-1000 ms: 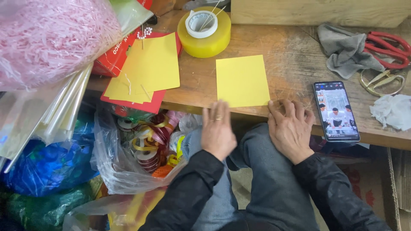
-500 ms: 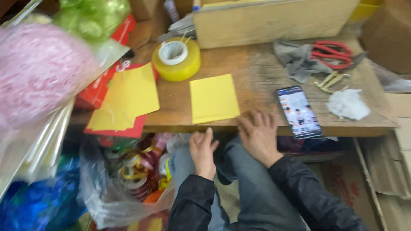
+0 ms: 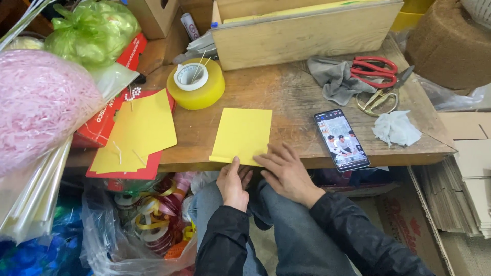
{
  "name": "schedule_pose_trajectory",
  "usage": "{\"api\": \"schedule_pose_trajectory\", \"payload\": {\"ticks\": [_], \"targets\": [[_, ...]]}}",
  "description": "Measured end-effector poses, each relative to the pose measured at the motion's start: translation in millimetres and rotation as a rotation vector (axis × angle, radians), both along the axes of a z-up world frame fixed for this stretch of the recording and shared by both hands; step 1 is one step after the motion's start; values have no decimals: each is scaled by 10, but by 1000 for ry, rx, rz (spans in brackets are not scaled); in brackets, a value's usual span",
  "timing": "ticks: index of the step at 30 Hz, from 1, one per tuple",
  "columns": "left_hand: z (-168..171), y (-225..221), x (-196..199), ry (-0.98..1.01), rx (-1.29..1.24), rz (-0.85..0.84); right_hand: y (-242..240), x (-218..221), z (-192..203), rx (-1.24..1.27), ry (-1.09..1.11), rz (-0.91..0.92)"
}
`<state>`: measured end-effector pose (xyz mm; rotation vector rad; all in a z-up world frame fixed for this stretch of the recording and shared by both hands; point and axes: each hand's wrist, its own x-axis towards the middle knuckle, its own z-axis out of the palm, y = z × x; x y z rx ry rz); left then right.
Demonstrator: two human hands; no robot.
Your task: Folding small yellow paper strips into specific shapes at a cluttered workbench.
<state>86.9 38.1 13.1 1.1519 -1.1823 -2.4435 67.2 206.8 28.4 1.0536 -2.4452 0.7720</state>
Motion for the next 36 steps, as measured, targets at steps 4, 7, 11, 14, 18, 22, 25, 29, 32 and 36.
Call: {"api": "schedule_pose_trajectory", "payload": {"ticks": [4, 7, 11, 14, 18, 22, 25, 29, 32, 36], "targets": [[296, -70, 34, 76, -316, 82, 106, 23, 16, -150, 34, -33], [251, -330, -47, 339, -1188, 191, 120, 42, 183, -291, 113, -125], [419, -479, -229, 596, -2037, 162, 104, -49, 382, -289, 268, -203], [137, -464, -353, 682, -2225, -30, 41, -179, 265, -197, 358, -225], [-116, -356, -349, 692, -2206, -292, 36, -382, -63, -91, 309, -203], [-196, -472, -324, 654, -2162, -404, 134, -515, -221, -75, 215, -186], [-236, -633, -276, 616, -2128, -450, 197, -575, -230, -68, 117, -190], [-396, -814, -292, 554, -2023, -564, 167, -579, -24, -17, -96, -182], [-362, -878, -359, 513, -1891, -650, 122, -627, 132, 3, -306, -181], [-245, -905, -434, 480, -1847, -698, 111, -790, 193, -5, -579, -247]]}}
